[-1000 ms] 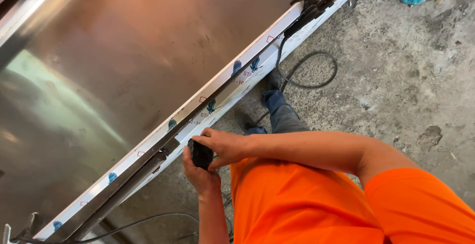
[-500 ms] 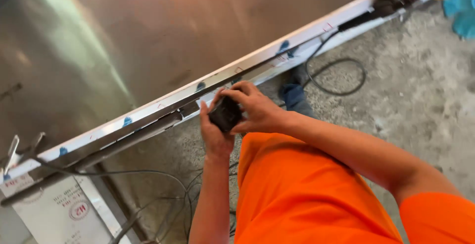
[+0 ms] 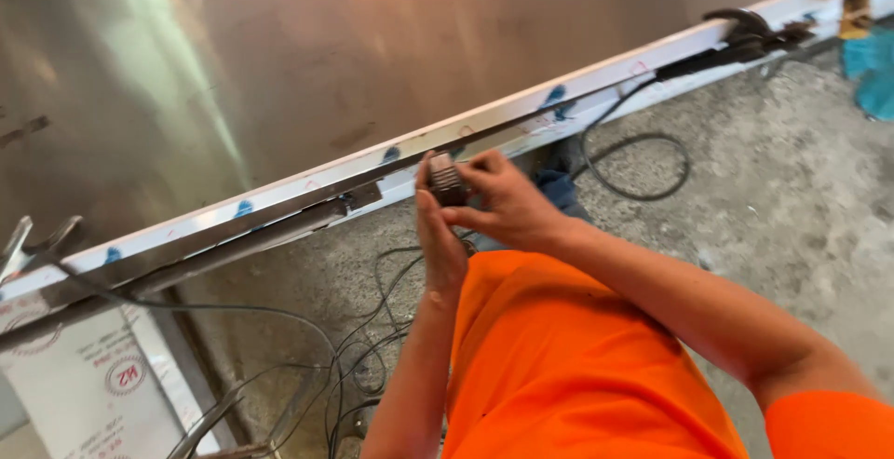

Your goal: The person welds a corner of a stainless steel frame using a welding torch, then wipes the weld area with a cloth. They adjust the frame and use a hammer to tap along the edge, then flip the frame over to inspect the other side.

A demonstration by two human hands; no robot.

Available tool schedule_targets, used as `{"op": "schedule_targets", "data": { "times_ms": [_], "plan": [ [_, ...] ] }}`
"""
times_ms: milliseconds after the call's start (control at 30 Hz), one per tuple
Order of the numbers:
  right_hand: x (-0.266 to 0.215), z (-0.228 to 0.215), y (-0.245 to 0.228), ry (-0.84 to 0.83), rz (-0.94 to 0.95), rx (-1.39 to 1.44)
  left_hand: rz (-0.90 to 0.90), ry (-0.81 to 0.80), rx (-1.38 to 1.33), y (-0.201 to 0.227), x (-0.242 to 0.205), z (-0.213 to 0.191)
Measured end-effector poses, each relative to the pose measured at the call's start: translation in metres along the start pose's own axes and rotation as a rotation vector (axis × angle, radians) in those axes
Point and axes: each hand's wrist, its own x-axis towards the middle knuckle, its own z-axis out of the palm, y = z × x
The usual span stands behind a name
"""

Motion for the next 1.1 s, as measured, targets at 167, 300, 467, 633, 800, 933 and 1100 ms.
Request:
{"op": "schedule_targets", "data": {
  "times_ms": [167,300,467,633,800,933,1100],
  "plan": [
    [0.001,0.019,0.019,-0.269,-0.057,-0.001,0.042,0.186,-0.066,-0.013,0.004,-0.022],
    [0.008,0.028,0.023,-0.264,0.016,-0.127,-0.124,0.076,-0.161,-0.031,0.003,-0.077],
    [0.019,0.038,0.086,-0.701,0.562,-0.594,-0.330,0.109,-0.109,-0.008,0.034,-0.088],
    [-0.011,0.139,0.132,-1.203,0.078,-0.051,-0.503,-0.106,0.278,-0.062,0.069,-0.051],
    [-0.014,0.141,0.140,-1.418,-0.201,0.059,-0.850,-0.305,0.492,-0.182,0.030,-0.093],
    [-0.004,0.087,0.127,-0.935,-0.001,-0.324,0.045,-0.198,1.022,-0.200,-0.029,-0.129],
    [0.004,0.069,0.119,-0.875,0.204,-0.650,-0.475,0.134,1.026,-0.170,-0.062,-0.127]
  ]
}}
